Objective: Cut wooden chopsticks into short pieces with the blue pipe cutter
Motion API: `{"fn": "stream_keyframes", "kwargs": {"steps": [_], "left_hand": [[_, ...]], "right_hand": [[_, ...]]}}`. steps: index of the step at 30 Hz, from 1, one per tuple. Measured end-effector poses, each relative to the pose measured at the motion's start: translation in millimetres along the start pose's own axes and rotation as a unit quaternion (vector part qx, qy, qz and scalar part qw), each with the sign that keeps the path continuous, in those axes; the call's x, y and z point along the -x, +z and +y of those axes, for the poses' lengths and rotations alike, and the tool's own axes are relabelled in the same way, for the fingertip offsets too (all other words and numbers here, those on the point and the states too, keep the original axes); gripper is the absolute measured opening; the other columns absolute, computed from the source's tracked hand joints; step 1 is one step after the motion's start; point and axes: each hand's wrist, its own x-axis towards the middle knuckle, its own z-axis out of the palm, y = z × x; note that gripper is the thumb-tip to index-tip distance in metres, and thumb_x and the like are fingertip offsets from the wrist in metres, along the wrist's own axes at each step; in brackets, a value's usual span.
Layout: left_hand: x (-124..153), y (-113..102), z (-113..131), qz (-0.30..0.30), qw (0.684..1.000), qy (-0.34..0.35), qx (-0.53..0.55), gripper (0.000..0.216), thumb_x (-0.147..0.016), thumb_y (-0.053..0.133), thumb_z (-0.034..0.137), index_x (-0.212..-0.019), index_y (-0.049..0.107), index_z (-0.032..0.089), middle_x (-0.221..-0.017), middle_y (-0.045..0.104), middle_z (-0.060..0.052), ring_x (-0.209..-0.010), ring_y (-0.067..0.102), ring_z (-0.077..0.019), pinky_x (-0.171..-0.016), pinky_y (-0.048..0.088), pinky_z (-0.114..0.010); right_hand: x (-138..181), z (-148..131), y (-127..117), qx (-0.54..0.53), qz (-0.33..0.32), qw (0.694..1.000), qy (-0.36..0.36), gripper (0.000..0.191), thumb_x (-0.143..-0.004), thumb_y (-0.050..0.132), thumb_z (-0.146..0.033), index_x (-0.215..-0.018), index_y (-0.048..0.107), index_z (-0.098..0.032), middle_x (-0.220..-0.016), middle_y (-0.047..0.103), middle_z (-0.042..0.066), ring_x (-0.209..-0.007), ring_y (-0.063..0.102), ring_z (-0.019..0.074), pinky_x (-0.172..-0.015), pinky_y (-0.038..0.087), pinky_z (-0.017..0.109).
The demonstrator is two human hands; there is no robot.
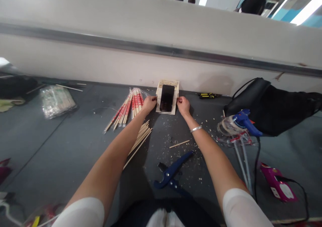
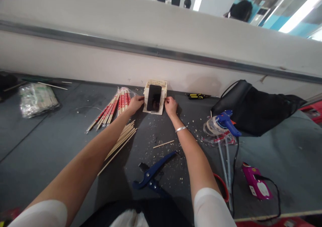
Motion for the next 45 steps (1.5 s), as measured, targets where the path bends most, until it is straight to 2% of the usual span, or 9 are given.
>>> {"fn": "stream_keyframes", "kwargs": {"steps": [8,19,23,27,31,33,36,40,45], "left_hand": [[-2.8,-2.8,-2.6,-0.009,1.0,0.016,0.003,0.033,-0.068,0.052,0.011,-0.084,0.081,0.015,-0.086,0.08,-0.006,-0.084,0.071,-0.0259,-0.078,0.055,-0.031],[-2.7,-2.9,-3.1,0.001,1.0,0.003,0.03,0.028,-0.066,0.053,0.012,-0.078,0.078,0.016,-0.078,0.077,-0.002,-0.075,0.067,-0.0218,-0.071,0.053,-0.028],[-4.2,-10.9,-1.2,0.03,0.999,0.008,0.026,0.021,-0.068,0.056,0.015,-0.076,0.076,0.016,-0.066,0.068,0.001,-0.072,0.063,-0.0197,-0.068,0.051,-0.027],[1.5,-22.4,9.6,0.082,0.996,0.039,0.015,0.028,-0.071,0.053,0.011,-0.085,0.076,0.015,-0.076,0.069,-0.002,-0.085,0.064,-0.0215,-0.081,0.052,-0.03],[40.7,-19.5,35.7,0.127,0.97,0.202,-0.047,0.029,-0.082,0.051,0.013,-0.097,0.076,0.018,-0.092,0.072,-0.007,-0.092,0.064,-0.0226,-0.09,0.052,-0.037],[77.0,-10.7,53.9,0.111,0.946,0.289,-0.089,0.029,-0.088,0.05,0.014,-0.102,0.075,0.018,-0.099,0.072,-0.009,-0.096,0.064,-0.0236,-0.092,0.051,-0.04],[141.1,6.1,80.6,0.073,0.913,0.371,-0.152,0.03,-0.095,0.048,0.017,-0.113,0.072,0.018,-0.109,0.071,-0.012,-0.102,0.062,-0.0262,-0.088,0.049,-0.041],[209.8,24.7,96.0,0.02,0.894,0.409,-0.18,0.031,-0.1,0.046,0.021,-0.122,0.068,0.021,-0.116,0.069,-0.013,-0.112,0.06,-0.0279,-0.092,0.049,-0.043],[244.8,35.5,75.1,-0.052,0.906,0.396,-0.142,0.032,-0.1,0.043,0.018,-0.121,0.067,0.019,-0.102,0.071,-0.012,-0.094,0.067,-0.0232,-0.083,0.054,-0.037]], "right_hand": [[2.2,0.0,0.9,0.016,-0.004,1.0,0.001,0.029,-0.084,0.054,-0.01,-0.104,0.074,-0.019,-0.1,0.08,0.01,-0.096,0.074,0.0238,-0.091,0.053,0.035],[4.6,-2.8,-2.2,-0.014,-0.007,1.0,0.0,0.021,-0.079,0.059,-0.013,-0.092,0.075,-0.021,-0.093,0.08,0.007,-0.088,0.074,0.0226,-0.085,0.054,0.033],[11.0,-4.0,-20.2,-0.032,0.006,0.999,0.013,0.018,-0.076,0.058,-0.014,-0.083,0.074,-0.021,-0.091,0.08,0.006,-0.085,0.073,0.0215,-0.084,0.055,0.033],[23.3,-3.6,-57.8,-0.037,0.03,0.998,0.037,0.015,-0.073,0.058,-0.016,-0.073,0.073,-0.02,-0.083,0.08,0.007,-0.081,0.073,0.0228,-0.081,0.056,0.034],[48.4,-8.2,-103.6,-0.032,0.056,0.997,0.05,0.012,-0.07,0.059,-0.018,-0.067,0.071,-0.021,-0.077,0.078,0.006,-0.079,0.072,0.024,-0.079,0.055,0.034],[71.6,-14.0,-124.1,-0.032,0.063,0.996,0.046,0.011,-0.069,0.06,-0.019,-0.067,0.07,-0.021,-0.076,0.077,0.005,-0.076,0.072,0.0233,-0.078,0.055,0.034],[122.8,-26.0,-146.3,-0.055,0.051,0.997,0.006,0.012,-0.071,0.061,-0.026,-0.072,0.072,-0.022,-0.072,0.075,0.003,-0.069,0.069,0.0213,-0.071,0.055,0.032],[200.2,-40.7,-156.7,-0.135,-0.009,0.99,-0.026,0.016,-0.074,0.062,-0.035,-0.078,0.074,-0.025,-0.072,0.075,0.001,-0.063,0.065,0.0188,-0.064,0.055,0.031],[248.9,-43.7,-147.1,-0.202,-0.057,0.978,0.002,0.013,-0.073,0.062,-0.035,-0.074,0.071,-0.025,-0.072,0.075,0.0,-0.066,0.066,0.0191,-0.066,0.056,0.032]]}}
